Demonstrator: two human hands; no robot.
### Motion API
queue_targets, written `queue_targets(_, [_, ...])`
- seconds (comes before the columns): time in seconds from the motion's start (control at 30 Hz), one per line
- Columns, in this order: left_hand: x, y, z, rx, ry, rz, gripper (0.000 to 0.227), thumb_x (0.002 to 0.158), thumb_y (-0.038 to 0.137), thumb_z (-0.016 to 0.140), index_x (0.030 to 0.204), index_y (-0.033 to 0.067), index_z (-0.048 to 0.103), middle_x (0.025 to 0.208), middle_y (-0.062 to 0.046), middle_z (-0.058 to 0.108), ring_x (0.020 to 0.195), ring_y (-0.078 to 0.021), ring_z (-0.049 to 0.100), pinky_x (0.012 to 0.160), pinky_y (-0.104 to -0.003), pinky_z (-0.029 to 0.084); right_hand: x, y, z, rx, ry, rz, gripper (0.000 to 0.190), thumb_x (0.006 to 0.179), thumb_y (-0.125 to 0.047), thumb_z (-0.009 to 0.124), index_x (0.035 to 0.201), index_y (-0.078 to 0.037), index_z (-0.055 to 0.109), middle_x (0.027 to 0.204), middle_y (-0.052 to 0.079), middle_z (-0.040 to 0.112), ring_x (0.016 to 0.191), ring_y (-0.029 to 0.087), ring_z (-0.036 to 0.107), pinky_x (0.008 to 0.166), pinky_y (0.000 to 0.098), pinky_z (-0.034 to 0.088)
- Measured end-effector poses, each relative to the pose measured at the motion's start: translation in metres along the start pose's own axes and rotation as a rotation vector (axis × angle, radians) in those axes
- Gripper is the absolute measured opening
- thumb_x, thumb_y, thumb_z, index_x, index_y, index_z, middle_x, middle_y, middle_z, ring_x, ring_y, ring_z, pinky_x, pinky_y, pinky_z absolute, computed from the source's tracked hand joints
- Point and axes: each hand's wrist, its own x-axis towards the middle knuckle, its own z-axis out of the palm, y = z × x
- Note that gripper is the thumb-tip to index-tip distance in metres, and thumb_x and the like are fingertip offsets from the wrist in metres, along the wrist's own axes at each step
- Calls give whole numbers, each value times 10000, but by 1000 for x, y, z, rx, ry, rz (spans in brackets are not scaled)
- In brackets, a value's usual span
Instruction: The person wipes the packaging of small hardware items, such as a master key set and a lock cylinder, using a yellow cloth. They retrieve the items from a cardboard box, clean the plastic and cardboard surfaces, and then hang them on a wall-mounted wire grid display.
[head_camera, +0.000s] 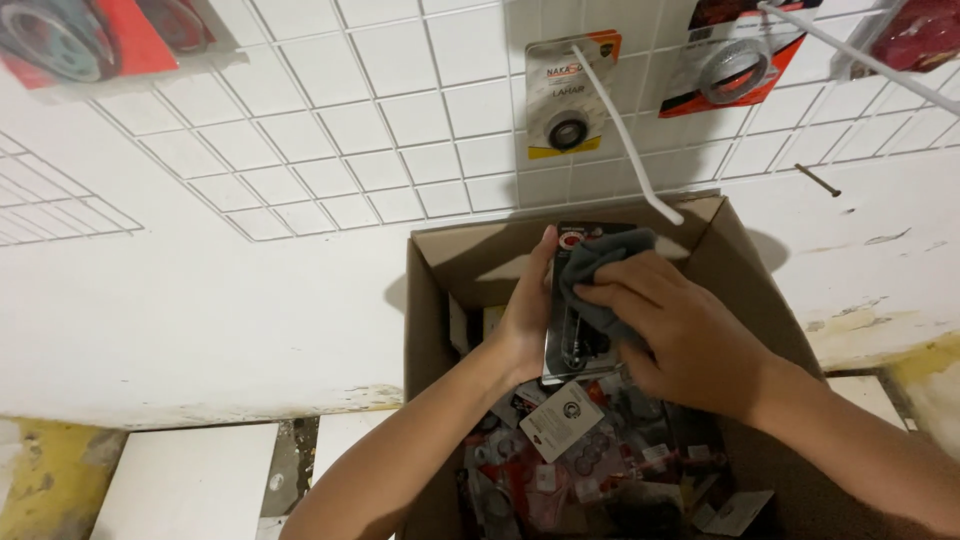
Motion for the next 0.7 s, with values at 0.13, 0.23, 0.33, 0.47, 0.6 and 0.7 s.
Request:
queue_targets(0.13, [2, 6, 1, -32, 9, -39, 696, 934, 617, 675, 1178, -35, 707, 995, -253, 730, 877, -343, 733, 813, -398, 610, -4, -6, -3, -20, -39, -22, 365, 804, -69, 697, 1162, -1, 674, 1148, 165, 618, 1067, 381, 626, 946, 478, 535])
queue_targets(0.23, [14, 12, -8, -62, 31, -71, 756, 899, 699, 637, 1106, -21, 733, 989, -273, 732, 833, -399, 731, 774, -469, 615, -3, -10, -4, 72, -129, -11, 332, 782, -128, 787, 1082, -20, 696, 1075, 150, 638, 1028, 358, 655, 877, 472, 561])
queue_targets(0.33, [8, 10, -13, -44, 72, -92, 772, 906, 720, 592, 1141, -2, 726, 1022, -283, 723, 876, -411, 722, 810, -478, 601, -1, 2, 5, -111, -145, -67, 338, 810, -173, 789, 1099, -39, 674, 1062, 141, 619, 1017, 333, 641, 891, 455, 557])
queue_targets(0.47, [-14, 8, 23, 33, 50, -66, 598, 970, 661, 546, 1010, 78, 672, 967, -136, 667, 795, -247, 605, 719, -350, 490, 0, -1, 4, -100, -52, -51, 370, 773, -189, 785, 1090, -34, 670, 1100, 132, 631, 1001, 330, 623, 871, 417, 537])
queue_targets(0.6, [-29, 19, 50, 233, 38, -19, 781, 1007, 719, 324, 1117, 15, 643, 1120, -107, 665, 891, -184, 577, 822, -316, 446, -10, -14, 5, 60, -244, -33, 453, 732, -198, 807, 1145, -75, 669, 1189, 101, 646, 1136, 310, 604, 902, 405, 511])
queue_targets(0.7, [-22, 17, 39, 211, 18, -46, 661, 1034, 702, 352, 1040, 105, 633, 1036, -91, 646, 780, -153, 573, 657, -310, 451, -3, 5, 10, -27, -91, 30, 380, 766, -234, 771, 1096, -66, 685, 1149, 101, 669, 1007, 302, 629, 838, 398, 538])
